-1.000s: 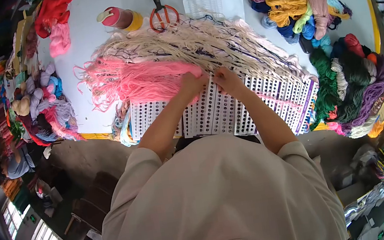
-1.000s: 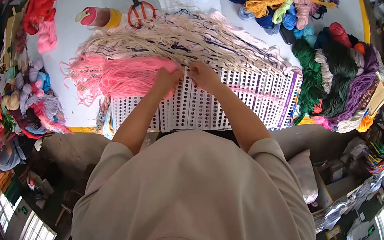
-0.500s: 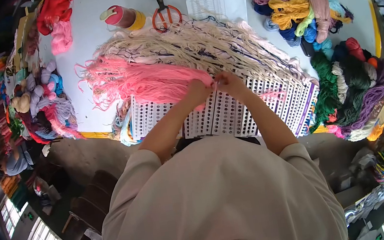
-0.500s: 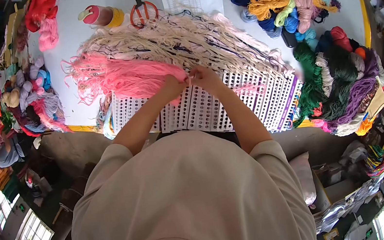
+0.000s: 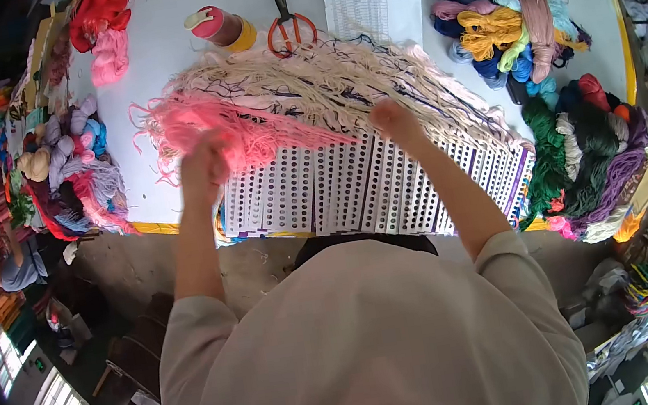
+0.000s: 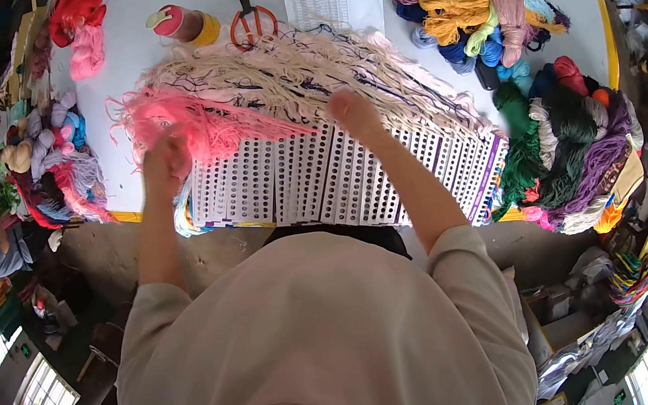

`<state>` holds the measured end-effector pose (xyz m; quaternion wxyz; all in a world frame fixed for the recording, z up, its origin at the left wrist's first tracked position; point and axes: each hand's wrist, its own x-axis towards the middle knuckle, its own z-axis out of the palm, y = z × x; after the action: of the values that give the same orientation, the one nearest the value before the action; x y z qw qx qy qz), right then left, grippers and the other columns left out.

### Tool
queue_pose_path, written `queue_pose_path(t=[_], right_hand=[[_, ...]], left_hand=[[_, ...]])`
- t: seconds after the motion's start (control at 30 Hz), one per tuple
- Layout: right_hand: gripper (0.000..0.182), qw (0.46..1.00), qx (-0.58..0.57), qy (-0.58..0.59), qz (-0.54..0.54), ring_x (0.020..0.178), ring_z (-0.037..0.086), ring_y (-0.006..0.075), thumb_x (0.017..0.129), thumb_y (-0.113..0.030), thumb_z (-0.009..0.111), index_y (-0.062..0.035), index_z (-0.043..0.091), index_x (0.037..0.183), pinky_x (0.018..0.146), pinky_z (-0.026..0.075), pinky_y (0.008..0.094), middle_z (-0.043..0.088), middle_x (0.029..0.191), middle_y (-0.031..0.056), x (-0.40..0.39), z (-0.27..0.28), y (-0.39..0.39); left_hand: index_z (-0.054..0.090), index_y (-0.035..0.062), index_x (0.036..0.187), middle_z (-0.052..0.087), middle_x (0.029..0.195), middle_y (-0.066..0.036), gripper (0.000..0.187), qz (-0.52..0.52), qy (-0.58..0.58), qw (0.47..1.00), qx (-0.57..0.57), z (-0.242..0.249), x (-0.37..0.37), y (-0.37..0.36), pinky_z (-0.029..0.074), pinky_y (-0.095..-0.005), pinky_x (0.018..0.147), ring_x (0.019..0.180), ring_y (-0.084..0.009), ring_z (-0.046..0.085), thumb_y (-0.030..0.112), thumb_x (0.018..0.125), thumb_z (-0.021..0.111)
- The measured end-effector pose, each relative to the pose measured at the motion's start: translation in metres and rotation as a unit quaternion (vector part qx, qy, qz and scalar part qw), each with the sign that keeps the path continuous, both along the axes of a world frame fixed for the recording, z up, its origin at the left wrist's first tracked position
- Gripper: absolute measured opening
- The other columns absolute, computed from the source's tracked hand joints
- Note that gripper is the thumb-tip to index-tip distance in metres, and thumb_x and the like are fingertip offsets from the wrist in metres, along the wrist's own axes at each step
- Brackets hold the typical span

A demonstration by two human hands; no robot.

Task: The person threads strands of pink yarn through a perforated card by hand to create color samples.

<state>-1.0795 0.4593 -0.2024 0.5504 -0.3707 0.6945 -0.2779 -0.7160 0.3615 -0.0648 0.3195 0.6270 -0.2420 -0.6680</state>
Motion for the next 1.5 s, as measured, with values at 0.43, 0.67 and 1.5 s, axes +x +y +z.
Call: queue_pose_path(t=[0.43, 0.67, 1.5], right_hand=[[0.025, 0.958, -0.072, 0.259, -0.103, 0.052, 0.053, 0.0137, 0.083, -0.023, 0.066, 0.001, 0.059, 0.09, 0.045, 0.04, 0.0304, 0.061, 0.074, 0.0087, -0.109, -0.029, -0.161], [0.03, 0.957, -0.118, 0.161, -0.211, 0.074, 0.061, 0.0309, 0.084, -0.028, 0.061, 0.0007, 0.062, 0.095, 0.069, 0.045, 0.0398, 0.064, 0.083, 0.0189, -0.14, -0.008, -0.178], [0.029, 0.894, -0.183, 0.287, 0.293, 0.098, 0.061, 0.0288, 0.088, -0.021, 0.053, -0.0155, 0.051, 0.117, 0.079, 0.05, 0.0431, 0.051, 0.126, 0.0032, -0.02, 0.021, -0.105]], left_hand=[[0.063, 0.0056, 0.09, 0.061, 0.066, -0.004, 0.021, -0.181, -0.134, 0.97, 0.089, -0.115, -0.091, 0.123, 0.027, -0.0225, 0.035, 0.039, -0.0061, 0.037, 0.026, 0.091, 0.056], [0.063, 0.0059, 0.09, 0.058, 0.062, -0.003, 0.02, -0.196, -0.159, 0.966, 0.053, -0.13, -0.09, 0.127, 0.027, -0.0219, 0.036, 0.039, -0.0062, 0.038, 0.024, 0.091, 0.056], [0.063, 0.0053, 0.079, 0.056, 0.053, -0.003, 0.016, -0.166, -0.133, 0.974, 0.081, -0.117, -0.097, 0.117, 0.031, -0.0257, 0.035, 0.036, -0.01, 0.041, 0.019, 0.084, 0.057]])
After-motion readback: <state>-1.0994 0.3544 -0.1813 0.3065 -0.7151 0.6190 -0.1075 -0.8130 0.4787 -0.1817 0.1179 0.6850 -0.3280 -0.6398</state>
